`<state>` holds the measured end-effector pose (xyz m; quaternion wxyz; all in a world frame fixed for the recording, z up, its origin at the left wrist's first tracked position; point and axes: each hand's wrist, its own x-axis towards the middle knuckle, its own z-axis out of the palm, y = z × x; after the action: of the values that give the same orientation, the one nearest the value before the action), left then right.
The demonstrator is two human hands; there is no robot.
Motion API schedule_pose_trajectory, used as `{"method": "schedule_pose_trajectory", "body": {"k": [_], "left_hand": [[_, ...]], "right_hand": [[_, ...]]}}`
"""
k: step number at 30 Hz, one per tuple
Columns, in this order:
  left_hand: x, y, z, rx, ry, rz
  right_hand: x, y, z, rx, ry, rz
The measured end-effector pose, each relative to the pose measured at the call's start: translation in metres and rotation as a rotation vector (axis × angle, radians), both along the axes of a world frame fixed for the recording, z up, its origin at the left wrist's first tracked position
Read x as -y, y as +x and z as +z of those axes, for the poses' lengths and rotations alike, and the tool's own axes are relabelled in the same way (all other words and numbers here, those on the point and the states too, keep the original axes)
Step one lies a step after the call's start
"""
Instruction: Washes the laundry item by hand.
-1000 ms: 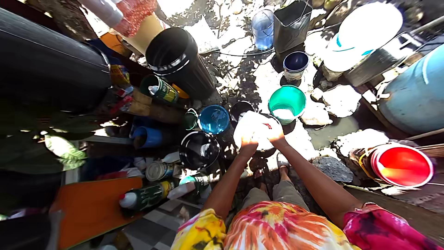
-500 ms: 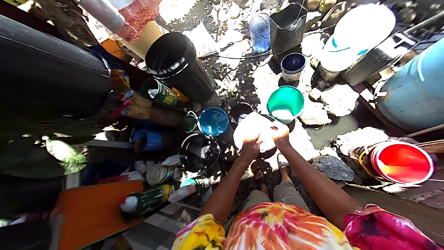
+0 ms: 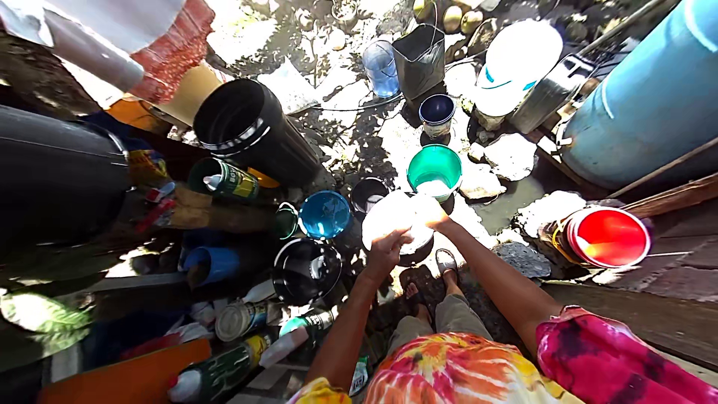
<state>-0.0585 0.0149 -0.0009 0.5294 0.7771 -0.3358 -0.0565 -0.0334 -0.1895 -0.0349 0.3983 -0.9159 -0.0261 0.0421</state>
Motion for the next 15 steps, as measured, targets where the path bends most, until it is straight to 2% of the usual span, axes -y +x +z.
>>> {"method": "schedule_pose_trajectory", "body": {"k": [3, 6, 8, 9, 11, 13, 15], "left_hand": [[-0.004, 0.000, 0.001, -0.061, 0.103, 0.074], [0.001, 0.009, 0.023, -0.460, 0.428, 0.171], [0.008, 0.016, 0.029, -0.739, 0.513, 0.225], [0.011, 0.017, 0.031, -0.799, 0.530, 0.255], [0.010, 0.020, 0.025, -0.798, 0.527, 0.294], [0.000, 0.021, 0.013, -0.746, 0.433, 0.323], [-0.012, 0.022, 0.010, -0.690, 0.344, 0.329]], "right_hand": [[-0.009, -0.006, -0.006, 0.041, 0.041, -0.103], [-0.020, -0.004, -0.012, 0.111, -0.006, -0.156], [-0.037, -0.004, 0.013, -0.037, -0.130, -0.127], [-0.045, -0.007, 0.028, -0.144, -0.172, -0.088], [-0.046, -0.006, 0.044, -0.258, -0.152, -0.001], [-0.031, 0.000, 0.042, -0.264, 0.048, 0.082], [-0.012, 0.006, 0.049, -0.364, 0.263, 0.099]]}}
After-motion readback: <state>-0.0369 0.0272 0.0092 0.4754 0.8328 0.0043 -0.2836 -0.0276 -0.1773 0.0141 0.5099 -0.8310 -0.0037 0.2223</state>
